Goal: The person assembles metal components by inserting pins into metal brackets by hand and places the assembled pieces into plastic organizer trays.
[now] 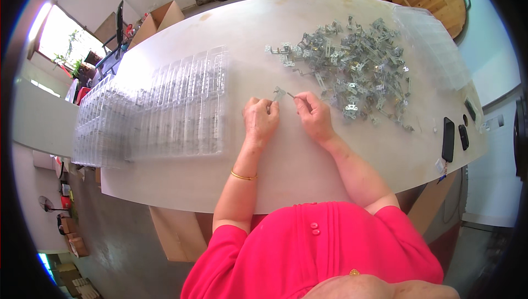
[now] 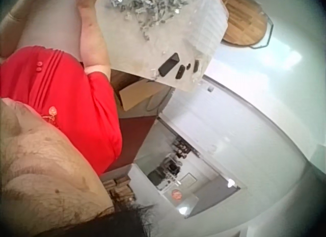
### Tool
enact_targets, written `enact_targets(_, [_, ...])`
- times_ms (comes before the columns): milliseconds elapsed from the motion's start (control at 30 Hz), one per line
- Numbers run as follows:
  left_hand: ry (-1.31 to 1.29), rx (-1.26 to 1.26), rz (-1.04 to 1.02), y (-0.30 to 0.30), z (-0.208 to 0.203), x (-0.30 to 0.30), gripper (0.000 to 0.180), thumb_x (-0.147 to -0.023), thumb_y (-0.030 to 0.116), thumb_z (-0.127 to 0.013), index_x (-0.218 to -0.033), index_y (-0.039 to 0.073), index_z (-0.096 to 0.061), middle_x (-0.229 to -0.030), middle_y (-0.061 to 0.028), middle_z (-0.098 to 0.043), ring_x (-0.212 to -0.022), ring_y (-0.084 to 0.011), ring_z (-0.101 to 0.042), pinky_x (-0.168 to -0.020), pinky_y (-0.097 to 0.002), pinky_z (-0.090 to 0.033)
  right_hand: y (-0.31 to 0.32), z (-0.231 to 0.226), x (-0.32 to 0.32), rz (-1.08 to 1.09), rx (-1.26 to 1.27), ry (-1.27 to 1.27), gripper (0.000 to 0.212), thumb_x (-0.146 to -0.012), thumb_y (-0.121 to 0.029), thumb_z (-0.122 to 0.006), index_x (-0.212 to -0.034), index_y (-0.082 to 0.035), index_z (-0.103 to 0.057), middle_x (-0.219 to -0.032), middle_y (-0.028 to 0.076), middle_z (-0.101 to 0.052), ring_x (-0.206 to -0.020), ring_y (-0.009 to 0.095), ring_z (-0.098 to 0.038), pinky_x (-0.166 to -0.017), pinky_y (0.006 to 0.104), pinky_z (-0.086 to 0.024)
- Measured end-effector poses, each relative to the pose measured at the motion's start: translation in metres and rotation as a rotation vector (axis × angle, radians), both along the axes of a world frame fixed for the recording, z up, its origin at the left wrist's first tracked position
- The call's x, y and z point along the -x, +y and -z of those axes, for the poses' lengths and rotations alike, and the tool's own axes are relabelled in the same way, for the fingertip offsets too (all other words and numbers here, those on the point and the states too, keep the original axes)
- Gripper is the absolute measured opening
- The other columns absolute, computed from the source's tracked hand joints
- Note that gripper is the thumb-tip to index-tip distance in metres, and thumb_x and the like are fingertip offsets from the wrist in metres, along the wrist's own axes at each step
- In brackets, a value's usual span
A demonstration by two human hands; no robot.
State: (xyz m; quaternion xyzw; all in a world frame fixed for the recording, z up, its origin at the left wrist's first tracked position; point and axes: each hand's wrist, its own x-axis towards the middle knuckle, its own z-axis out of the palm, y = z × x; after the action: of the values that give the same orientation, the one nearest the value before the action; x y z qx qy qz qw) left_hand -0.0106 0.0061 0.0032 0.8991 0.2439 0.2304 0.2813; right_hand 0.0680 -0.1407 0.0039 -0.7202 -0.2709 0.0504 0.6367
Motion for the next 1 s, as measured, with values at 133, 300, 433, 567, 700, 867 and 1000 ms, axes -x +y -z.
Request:
enact_targets(133, [-0.015, -0.122, 0.009, -0.005, 0.003, -0.003, 0.021, -0.086, 0.023, -0.068, -0.091, 0.003, -0.073, -0.076, -0.0104, -0.064, -0.082, -0.0279, -0.061, -0.084, -0.0412, -0.045, -0.003, 0.001, -0.006, -0.009, 0.03, 0.022, 0.01, -0.095, -0.013, -0.062, -0.098, -0.003, -0.064, -0.069, 0.003, -0.062, -0.06, 0.009, -0.055, -0.056, 0.0261, -0.046])
enact_targets(300, [-0.047, -0.17, -0.007, -0.003, 0.005, -0.007, 0.019, -0.085, 0.022, -0.067, -0.09, 0.004, -0.068, -0.079, -0.0117, -0.065, -0.084, -0.0304, -0.061, -0.086, -0.0433, -0.044, 0.002, 0.005, -0.007, -0.006, 0.036, 0.039, 0.011, -0.096, -0.015, -0.062, -0.097, -0.005, -0.065, -0.07, 0.003, -0.063, -0.06, 0.01, -0.056, -0.056, 0.0278, -0.046])
enact_targets(433, [-0.02, -0.178, 0.005, -0.001, 0.011, -0.005, 0.017, -0.085, 0.019, -0.066, -0.09, 0.003, -0.067, -0.082, -0.0143, -0.065, -0.087, -0.0333, -0.062, -0.086, -0.0441, -0.044, 0.002, 0.007, -0.01, 0.018, 0.069, -0.079, 0.012, -0.096, -0.017, -0.061, -0.096, -0.007, -0.066, -0.069, 0.003, -0.062, -0.06, 0.01, -0.055, -0.056, 0.0282, -0.045])
enact_targets(567, [-0.125, -0.243, -0.026, -0.012, -0.019, 0.01, 0.015, -0.085, 0.017, -0.068, -0.09, 0.003, -0.067, -0.082, -0.0136, -0.065, -0.085, -0.0326, -0.062, -0.083, -0.0425, -0.044, -0.004, 0.01, -0.015, 0.001, -0.01, 0.136, 0.011, -0.098, -0.018, -0.061, -0.098, -0.008, -0.066, -0.069, -0.003, -0.058, -0.062, 0.005, -0.051, -0.055, 0.0222, -0.042])
enact_targets(700, [-0.296, -0.183, -0.003, -0.01, -0.073, 0.047, 0.012, -0.084, 0.01, -0.07, -0.091, 0.002, -0.067, -0.08, -0.0109, -0.064, -0.08, -0.0282, -0.061, -0.08, -0.0389, -0.043, -0.002, 0.016, -0.014, -0.072, -0.104, 0.229, 0.01, -0.098, -0.016, -0.06, -0.099, -0.007, -0.065, -0.071, -0.005, -0.056, -0.062, 0.003, -0.049, -0.055, 0.0193, -0.04])
enact_targets(867, [-0.309, -0.236, -0.214, 0.053, -0.099, 0.107, 0.013, -0.085, 0.008, -0.071, -0.095, 0.001, -0.07, -0.084, -0.0104, -0.067, -0.076, -0.0215, -0.063, -0.075, -0.0339, -0.048, -0.001, 0.014, -0.016, -0.065, -0.085, 0.194, 0.008, -0.098, -0.013, -0.06, -0.098, -0.006, -0.064, -0.071, -0.004, -0.056, -0.062, 0.003, -0.048, -0.055, 0.0187, -0.038])
enact_targets(1000, [-0.319, -0.238, -0.47, 0.139, -0.087, 0.166, 0.015, -0.087, 0.01, -0.071, -0.096, -0.002, -0.071, -0.085, -0.0112, -0.071, -0.074, -0.0161, -0.065, -0.068, -0.0294, -0.052, 0.0, 0.016, -0.016, -0.092, -0.077, 0.187, 0.008, -0.098, -0.013, -0.059, -0.098, -0.006, -0.064, -0.071, -0.005, -0.055, -0.062, 0.003, -0.048, -0.055, 0.019, -0.038])
